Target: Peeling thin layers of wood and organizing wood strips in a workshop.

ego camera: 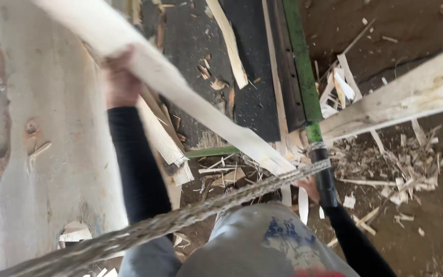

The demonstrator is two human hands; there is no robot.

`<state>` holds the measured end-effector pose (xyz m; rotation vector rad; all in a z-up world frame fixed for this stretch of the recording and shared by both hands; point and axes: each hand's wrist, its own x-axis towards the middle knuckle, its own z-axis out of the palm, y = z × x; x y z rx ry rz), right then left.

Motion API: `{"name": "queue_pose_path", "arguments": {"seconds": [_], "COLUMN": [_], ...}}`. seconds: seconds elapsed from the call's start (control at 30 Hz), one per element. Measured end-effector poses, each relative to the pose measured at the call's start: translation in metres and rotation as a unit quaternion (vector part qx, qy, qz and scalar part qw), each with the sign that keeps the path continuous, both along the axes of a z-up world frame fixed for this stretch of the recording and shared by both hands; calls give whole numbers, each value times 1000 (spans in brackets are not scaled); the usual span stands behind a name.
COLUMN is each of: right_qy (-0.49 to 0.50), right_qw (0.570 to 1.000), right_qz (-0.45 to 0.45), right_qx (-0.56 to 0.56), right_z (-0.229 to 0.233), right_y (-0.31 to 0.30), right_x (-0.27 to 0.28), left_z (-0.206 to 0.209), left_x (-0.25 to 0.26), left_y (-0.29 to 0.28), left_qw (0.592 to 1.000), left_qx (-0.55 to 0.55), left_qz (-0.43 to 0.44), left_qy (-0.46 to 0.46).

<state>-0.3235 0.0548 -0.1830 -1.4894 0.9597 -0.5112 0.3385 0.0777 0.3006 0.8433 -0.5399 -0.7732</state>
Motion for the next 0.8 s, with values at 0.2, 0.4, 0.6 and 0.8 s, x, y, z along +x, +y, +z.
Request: {"name": "queue_pose_path", "arguments": {"seconds": [0.2, 0.4, 0.6, 0.8], "right_qy": [6, 60, 112, -173], "right_qw": [999, 997, 988, 965], "right_qz": [-34, -42, -69, -73], "right_qx": [-1, -33, -74, 182], "right_z": [84, 157, 165, 400], "right_y": [-19, -62, -86, -17], "right_x": [40, 37, 22, 77], "left_z": [44, 10, -58, -107], "left_x": [-8, -9, -30, -79], "left_y": [92, 146, 143, 111], "left_qw": [985, 966, 936, 911], "left_qx": [15, -25, -8, 33], "left_qz": [167, 257, 334, 373], "left_qy": [-49, -33, 107, 171]}}
